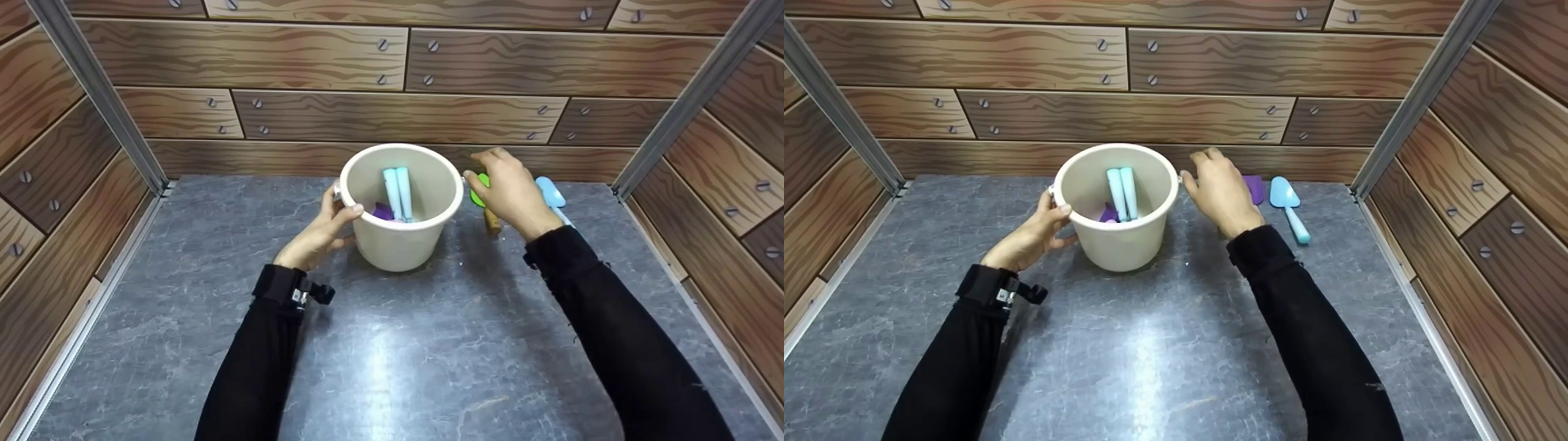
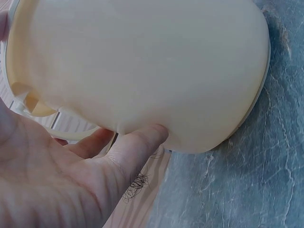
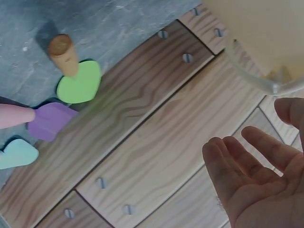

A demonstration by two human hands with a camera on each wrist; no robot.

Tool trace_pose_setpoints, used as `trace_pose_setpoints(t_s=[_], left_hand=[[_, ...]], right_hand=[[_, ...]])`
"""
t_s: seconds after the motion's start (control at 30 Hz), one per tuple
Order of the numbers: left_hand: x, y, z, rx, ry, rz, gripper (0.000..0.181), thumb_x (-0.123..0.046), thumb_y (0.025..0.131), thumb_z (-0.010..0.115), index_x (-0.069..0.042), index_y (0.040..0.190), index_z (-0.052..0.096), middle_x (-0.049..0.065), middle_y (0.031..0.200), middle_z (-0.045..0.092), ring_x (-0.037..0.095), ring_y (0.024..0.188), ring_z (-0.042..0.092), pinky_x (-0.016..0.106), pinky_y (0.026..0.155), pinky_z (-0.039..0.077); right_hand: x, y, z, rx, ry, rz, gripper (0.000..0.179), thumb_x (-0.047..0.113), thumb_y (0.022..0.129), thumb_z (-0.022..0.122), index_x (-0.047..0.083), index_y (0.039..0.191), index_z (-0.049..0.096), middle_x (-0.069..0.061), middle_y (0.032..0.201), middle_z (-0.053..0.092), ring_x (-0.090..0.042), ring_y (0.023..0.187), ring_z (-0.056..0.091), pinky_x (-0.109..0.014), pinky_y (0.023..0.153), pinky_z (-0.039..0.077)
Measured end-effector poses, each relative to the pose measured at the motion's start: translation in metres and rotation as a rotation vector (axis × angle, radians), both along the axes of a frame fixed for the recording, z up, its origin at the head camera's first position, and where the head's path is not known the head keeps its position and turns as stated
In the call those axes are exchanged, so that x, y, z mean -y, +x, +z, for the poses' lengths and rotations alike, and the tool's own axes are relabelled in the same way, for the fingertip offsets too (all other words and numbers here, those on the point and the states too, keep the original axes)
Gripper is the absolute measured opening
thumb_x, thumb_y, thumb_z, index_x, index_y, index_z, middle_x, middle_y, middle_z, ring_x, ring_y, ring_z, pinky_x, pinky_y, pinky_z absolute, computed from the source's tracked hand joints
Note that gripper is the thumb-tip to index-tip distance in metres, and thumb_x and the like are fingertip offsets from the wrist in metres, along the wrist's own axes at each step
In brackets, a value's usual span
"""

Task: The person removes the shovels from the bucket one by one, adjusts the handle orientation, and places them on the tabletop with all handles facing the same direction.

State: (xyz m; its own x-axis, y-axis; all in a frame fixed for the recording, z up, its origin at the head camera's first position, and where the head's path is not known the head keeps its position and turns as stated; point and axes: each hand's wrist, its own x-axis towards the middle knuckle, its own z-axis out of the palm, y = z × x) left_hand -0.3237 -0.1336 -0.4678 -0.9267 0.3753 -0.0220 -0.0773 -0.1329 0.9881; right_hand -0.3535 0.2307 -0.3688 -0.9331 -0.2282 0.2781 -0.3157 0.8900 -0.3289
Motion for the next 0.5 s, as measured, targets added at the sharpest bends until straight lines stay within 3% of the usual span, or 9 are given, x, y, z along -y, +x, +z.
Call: trace_pose_setpoints(t_s=[0.5], left_hand=[[-0.001, 0.0, 0.001, 0.002, 0.017, 0.001, 0.112, -0.039, 0.106, 0.071, -0.029, 0.187, -0.005, 0.019, 0.197, 0.008, 0.046, 0.183, 0.022, 0.081, 0.141, 0.035]], right_hand=[[0.033, 0.01, 0.017, -0.088, 0.031, 0.11, 0.051, 0.031, 0.119, 0.067, -0.002, 0.158, 0.068, -0.025, 0.157, 0.07, -0.049, 0.144, 0.072, -0.065, 0.125, 0.061]])
